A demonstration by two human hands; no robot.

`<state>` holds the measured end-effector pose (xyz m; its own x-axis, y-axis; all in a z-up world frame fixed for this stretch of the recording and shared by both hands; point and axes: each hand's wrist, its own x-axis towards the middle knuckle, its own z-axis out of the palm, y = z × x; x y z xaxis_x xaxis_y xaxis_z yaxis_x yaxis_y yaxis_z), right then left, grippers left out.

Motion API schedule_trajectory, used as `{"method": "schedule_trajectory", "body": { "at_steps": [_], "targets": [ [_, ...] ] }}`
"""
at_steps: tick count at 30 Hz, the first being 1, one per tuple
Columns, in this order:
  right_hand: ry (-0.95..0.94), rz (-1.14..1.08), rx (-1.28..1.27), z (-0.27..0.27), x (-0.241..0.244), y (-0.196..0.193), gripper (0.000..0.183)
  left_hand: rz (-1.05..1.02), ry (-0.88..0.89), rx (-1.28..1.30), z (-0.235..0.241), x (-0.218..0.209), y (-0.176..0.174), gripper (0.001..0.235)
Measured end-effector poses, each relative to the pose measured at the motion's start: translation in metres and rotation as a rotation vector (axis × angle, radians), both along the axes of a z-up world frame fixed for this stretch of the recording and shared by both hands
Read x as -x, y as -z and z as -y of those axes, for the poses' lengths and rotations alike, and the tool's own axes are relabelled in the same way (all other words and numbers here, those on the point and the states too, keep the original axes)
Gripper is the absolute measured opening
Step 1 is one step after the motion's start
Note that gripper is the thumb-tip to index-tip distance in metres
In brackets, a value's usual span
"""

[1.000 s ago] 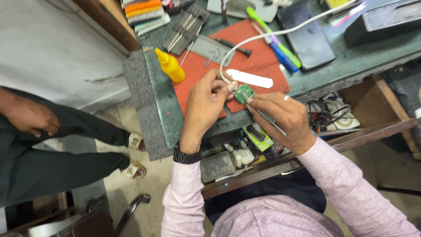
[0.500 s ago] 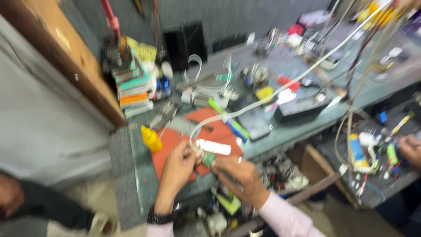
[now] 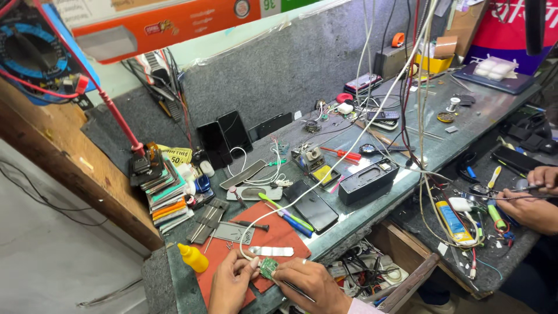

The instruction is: The person cleans a small green circuit board and a black plastic housing using a toothbrush and a liquid from a yellow bottle. They scrub the components, apply the liquid, and then place the circuit board back into the housing.

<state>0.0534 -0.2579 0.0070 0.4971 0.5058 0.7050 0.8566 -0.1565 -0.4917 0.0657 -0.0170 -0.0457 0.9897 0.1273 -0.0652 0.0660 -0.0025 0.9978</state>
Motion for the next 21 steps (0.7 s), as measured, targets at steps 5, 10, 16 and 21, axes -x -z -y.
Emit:
{"method": "schedule_trajectory", "body": {
  "at_steps": [5, 10, 16, 21],
  "targets": [
    [-0.003, 0.018, -0.005, 0.0, 0.003, -0.004, 0.02, -0.007, 0.008, 0.025, -0.004, -0.004, 0.01, 0.019],
    [-0.013, 0.006, -0.011, 0.0, -0.001, -0.006, 0.018, -0.003, 0.011, 0.042, -0.005, -0.005, 0.011, 0.018],
    [0.005, 0.014, -0.034, 0.0, 0.004, -0.001, 0.021, 0.027, 0.017, -0.014, 0.001, 0.004, -0.003, 0.016],
    [0.078, 0.053, -0.127, -0.012, 0.001, -0.02, 0.023, 0.208, -0.007, -0.238, 0.007, 0.011, -0.031, 0.016]
  ]
}}
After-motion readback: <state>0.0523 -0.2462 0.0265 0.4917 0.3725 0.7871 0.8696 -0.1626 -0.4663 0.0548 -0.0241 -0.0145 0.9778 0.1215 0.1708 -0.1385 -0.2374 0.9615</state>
